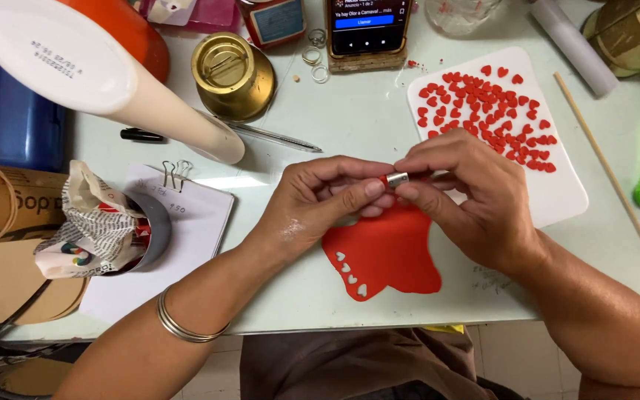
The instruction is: Decorating a red bell-shaped craft item with small heart-shaped cutouts using glue and a roller.
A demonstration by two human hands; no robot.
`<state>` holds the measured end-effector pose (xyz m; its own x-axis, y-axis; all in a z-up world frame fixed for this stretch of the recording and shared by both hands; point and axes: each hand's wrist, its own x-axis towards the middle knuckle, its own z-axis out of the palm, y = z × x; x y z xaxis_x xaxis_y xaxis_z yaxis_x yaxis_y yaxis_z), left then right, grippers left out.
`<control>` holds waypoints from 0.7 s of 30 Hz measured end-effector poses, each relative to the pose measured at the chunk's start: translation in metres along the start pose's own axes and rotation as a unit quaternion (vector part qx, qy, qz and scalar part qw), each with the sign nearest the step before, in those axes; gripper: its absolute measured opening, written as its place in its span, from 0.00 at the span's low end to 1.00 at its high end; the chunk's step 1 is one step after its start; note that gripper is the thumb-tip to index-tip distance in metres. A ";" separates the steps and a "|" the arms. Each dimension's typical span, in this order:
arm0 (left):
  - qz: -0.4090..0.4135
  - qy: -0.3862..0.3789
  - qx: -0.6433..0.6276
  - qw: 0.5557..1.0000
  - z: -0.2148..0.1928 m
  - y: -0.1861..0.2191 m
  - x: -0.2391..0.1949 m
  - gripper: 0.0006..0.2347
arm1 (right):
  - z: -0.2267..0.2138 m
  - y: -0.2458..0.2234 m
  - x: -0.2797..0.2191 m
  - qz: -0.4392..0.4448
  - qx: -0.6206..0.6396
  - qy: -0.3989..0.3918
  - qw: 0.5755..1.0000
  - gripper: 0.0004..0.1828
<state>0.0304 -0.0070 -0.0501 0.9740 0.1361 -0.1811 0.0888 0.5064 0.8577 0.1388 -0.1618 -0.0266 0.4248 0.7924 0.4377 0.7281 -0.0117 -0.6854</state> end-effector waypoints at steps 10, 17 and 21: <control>0.073 0.046 0.051 0.995 -0.001 -0.006 0.003 0.09 | -0.005 0.016 0.008 0.395 0.490 0.024 0.777 0.08; 0.055 0.074 0.125 0.988 0.006 -0.001 -0.003 0.04 | 0.001 0.011 0.005 0.415 0.467 -0.002 0.781 0.03; 0.081 0.060 0.141 0.985 0.007 -0.001 -0.003 0.05 | 0.005 0.003 0.000 0.257 0.136 -0.048 0.956 0.12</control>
<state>0.0285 -0.0143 -0.0471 0.9502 0.3034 -0.0711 0.0042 0.2157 0.9765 0.1386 -0.1585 -0.0315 0.6271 0.7777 -0.0437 0.2648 -0.2656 -0.9270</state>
